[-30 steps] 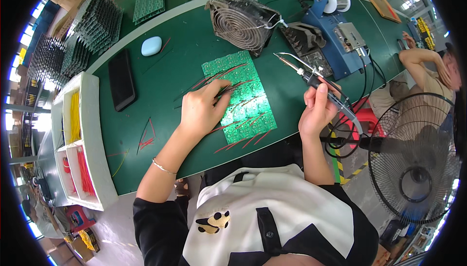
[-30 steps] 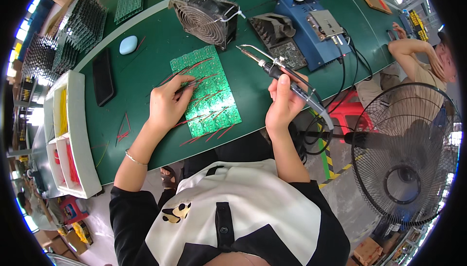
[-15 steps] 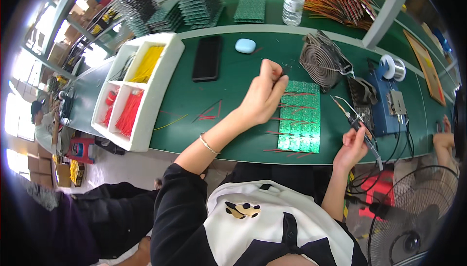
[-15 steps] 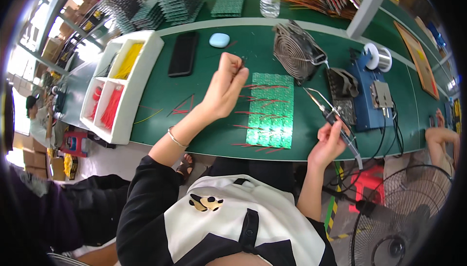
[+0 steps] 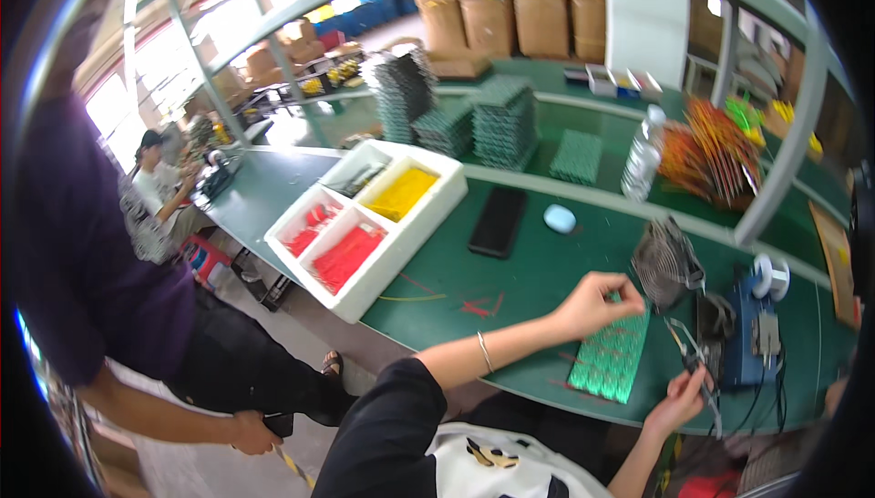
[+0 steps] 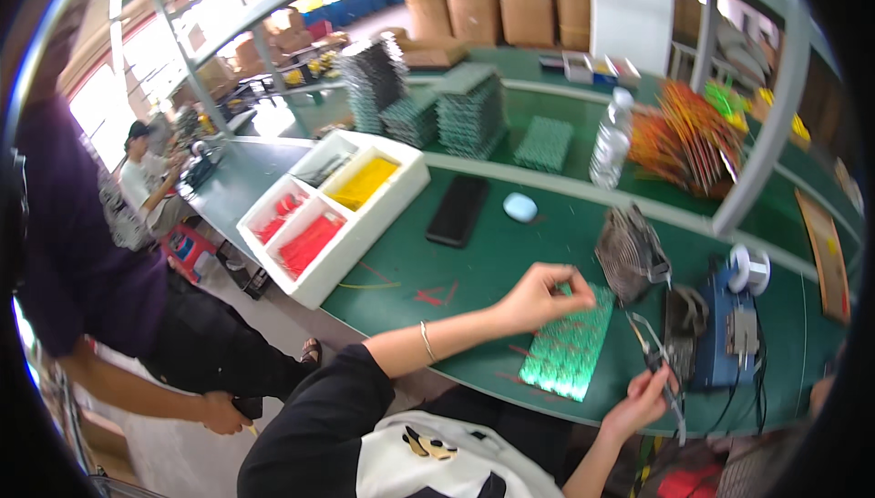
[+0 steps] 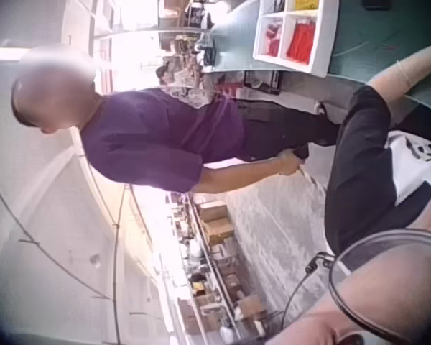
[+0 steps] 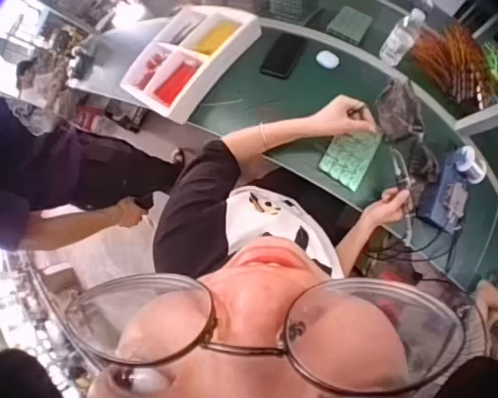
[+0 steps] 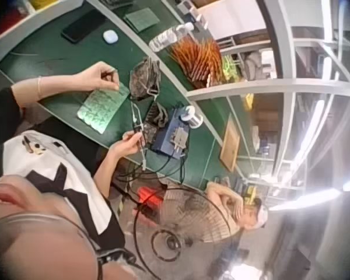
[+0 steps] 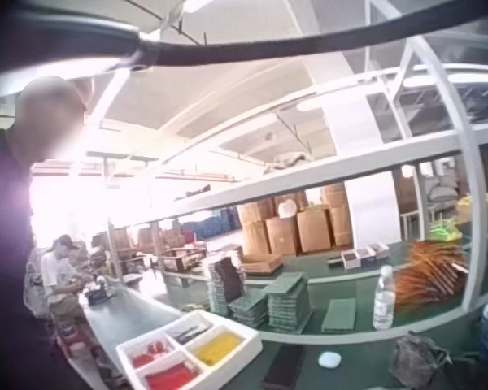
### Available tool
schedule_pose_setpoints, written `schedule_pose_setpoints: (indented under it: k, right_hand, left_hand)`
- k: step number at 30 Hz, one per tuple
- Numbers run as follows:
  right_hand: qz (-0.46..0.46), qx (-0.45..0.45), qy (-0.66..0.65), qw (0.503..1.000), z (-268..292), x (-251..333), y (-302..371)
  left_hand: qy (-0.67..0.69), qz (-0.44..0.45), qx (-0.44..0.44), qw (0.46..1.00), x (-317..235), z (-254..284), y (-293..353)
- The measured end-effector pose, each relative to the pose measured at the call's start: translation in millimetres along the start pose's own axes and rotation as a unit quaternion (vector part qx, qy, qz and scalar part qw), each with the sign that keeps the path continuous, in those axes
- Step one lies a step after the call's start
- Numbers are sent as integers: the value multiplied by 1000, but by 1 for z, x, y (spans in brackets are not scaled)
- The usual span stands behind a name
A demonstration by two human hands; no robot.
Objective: The person solders wires onto a circuit board using a soldering iron, then picks up and sorts wires on the worktable by hand.
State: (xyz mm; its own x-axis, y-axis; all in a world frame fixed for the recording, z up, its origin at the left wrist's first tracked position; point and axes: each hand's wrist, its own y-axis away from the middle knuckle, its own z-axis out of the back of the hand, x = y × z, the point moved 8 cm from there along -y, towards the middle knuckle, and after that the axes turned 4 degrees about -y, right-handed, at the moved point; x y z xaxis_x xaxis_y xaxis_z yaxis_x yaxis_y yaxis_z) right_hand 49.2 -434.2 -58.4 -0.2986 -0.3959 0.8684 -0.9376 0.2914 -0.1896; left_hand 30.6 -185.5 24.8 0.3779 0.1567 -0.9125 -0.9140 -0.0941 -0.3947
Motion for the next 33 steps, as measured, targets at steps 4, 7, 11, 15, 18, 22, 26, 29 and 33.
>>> schedule_pose_setpoints:
  k: [4, 7, 11, 15, 18, 22, 26, 29, 33]
  right_hand:
    - [-15, -28, -7, 999, 4, 6, 8]
    - [-5, -28, -10, 1000, 1, 8, 8]
    - [-15, -20, -28, 999, 3, -3, -1]
    - [9, 20, -25, 999, -22, -1, -1]
    - [11, -3, -25, 1000, -10, 2, -3]
    - [8, 2, -49, 999, -2, 2, -1]
    - [15, 10, -67, 998, -8, 7, 6]
    - [10, -2, -72, 997, -10, 5, 8]
    - [68, -7, -83, 994, 0, 16, 4]
  left_hand:
    - [105, 21, -11, 994, -27, 3, 16]
    - [259, -11, -9, 966, -93, 18, 43]
    - [304, -197, -24, 932, -207, 41, 86]
    - [341, -435, 238, 799, -276, 23, 100]
    - [337, -452, 204, 801, -288, 4, 96]
    - [336, -343, 115, 870, -299, -2, 94]
    - [396, -542, 144, 727, -294, 0, 109]
    - [397, -456, 215, 767, -281, 4, 98]
    - [-3, -183, -42, 982, -162, -1, 37]
